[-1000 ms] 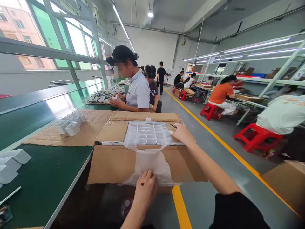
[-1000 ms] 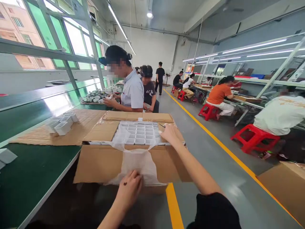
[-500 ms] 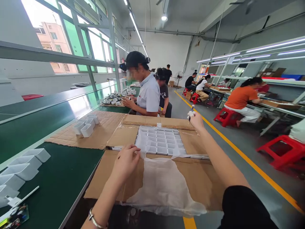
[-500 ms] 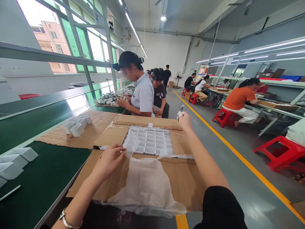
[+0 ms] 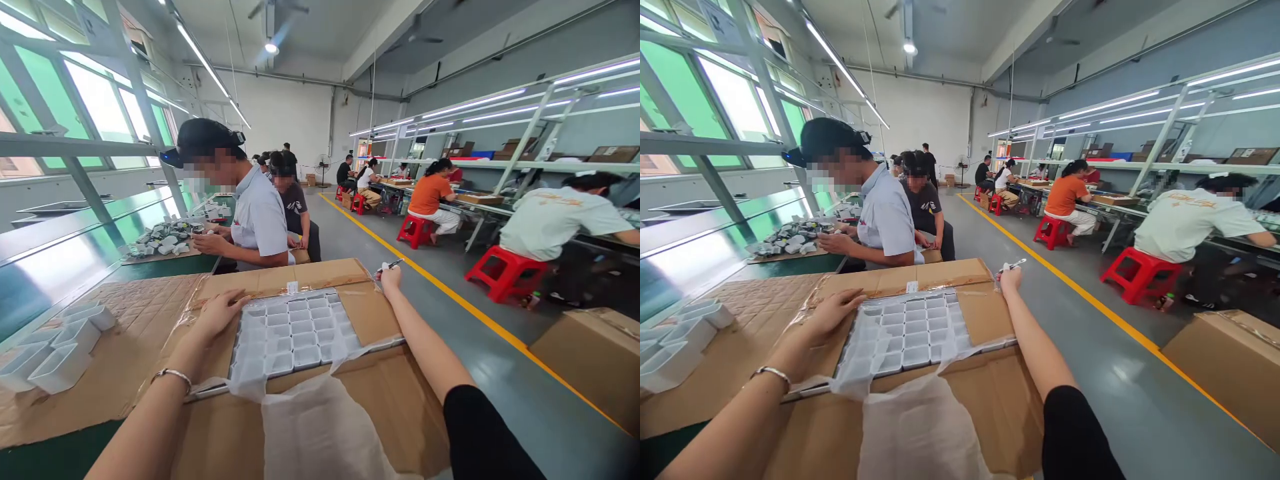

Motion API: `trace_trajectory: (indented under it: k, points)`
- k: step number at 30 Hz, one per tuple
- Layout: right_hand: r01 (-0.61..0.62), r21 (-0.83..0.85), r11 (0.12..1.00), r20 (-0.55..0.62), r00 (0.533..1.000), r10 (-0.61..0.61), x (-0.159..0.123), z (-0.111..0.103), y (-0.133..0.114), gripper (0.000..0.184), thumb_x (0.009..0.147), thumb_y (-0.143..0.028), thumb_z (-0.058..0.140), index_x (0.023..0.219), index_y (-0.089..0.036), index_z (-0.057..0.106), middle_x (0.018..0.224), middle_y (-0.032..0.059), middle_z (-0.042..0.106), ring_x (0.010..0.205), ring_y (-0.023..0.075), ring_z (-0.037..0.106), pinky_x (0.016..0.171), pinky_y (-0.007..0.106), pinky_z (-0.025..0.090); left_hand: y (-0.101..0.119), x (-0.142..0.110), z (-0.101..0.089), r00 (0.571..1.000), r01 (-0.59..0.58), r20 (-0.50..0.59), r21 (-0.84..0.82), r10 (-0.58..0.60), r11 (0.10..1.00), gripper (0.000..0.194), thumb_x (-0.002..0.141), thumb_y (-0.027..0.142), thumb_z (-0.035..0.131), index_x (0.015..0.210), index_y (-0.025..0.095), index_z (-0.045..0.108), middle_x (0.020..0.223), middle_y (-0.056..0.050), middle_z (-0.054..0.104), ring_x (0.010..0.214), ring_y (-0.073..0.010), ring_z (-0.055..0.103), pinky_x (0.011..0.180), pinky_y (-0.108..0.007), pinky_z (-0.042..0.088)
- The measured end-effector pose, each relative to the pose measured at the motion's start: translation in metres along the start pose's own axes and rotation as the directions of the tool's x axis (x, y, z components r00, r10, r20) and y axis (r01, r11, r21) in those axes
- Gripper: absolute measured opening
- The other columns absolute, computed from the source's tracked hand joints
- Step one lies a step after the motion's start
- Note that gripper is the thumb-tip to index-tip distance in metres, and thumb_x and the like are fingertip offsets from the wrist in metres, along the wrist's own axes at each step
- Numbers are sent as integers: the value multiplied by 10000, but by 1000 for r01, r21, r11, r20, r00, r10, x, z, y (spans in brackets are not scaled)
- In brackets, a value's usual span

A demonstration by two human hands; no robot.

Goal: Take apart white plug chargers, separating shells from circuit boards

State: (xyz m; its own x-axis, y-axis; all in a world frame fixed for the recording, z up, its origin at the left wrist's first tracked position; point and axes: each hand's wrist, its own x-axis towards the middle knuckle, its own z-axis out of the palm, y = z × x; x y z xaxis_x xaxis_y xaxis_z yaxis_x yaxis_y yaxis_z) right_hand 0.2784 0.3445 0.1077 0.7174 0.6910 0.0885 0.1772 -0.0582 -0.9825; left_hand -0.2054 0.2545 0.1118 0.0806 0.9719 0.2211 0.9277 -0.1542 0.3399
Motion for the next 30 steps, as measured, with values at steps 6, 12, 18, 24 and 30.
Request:
trace_trajectory:
  k: [6,12,18,24,30]
  points:
    - [157,-115,981,22,988,-155,-3,3,-2,251,954,-373,564,977,-126,603,741,-20,605,565,88,561,573,246,509,-22,21,4,995,-89,33,-46,91,995,584,780,565,549,1199,173,660,1309,-97,620,1204,-307,573,1058,-393,441]
    - [324,-187,927,61,946,-319,-5,2,-2,276,947,-408,562,939,-135,608,744,-15,604,631,115,576,673,297,508,12,35,12,979,-199,42,-48,201,979,544,722,544,646,1169,237,680,1326,-55,612,1228,-299,557,1094,-397,398]
    - [390,-217,895,90,921,-379,-6,2,-2,256,944,-389,569,929,-136,606,752,-14,600,644,117,573,684,301,503,17,29,3,972,-230,44,-6,230,973,419,774,288,524,1163,258,678,1271,-41,650,1242,-254,546,1125,-414,352]
    - [392,-219,893,81,920,-384,-5,1,-2,236,942,-368,575,945,-135,608,780,-6,612,685,126,591,707,310,510,0,12,-5,985,-155,78,13,154,988,573,687,304,611,1260,279,626,1396,-48,552,1345,-329,445,1136,-553,308]
    - [341,-209,916,51,940,-338,-10,0,-8,241,949,-371,567,950,-133,608,752,-16,605,625,109,571,660,286,507,9,12,-3,980,-184,77,33,181,982,544,718,252,576,1259,267,626,1377,-48,568,1276,-296,517,1120,-509,345]
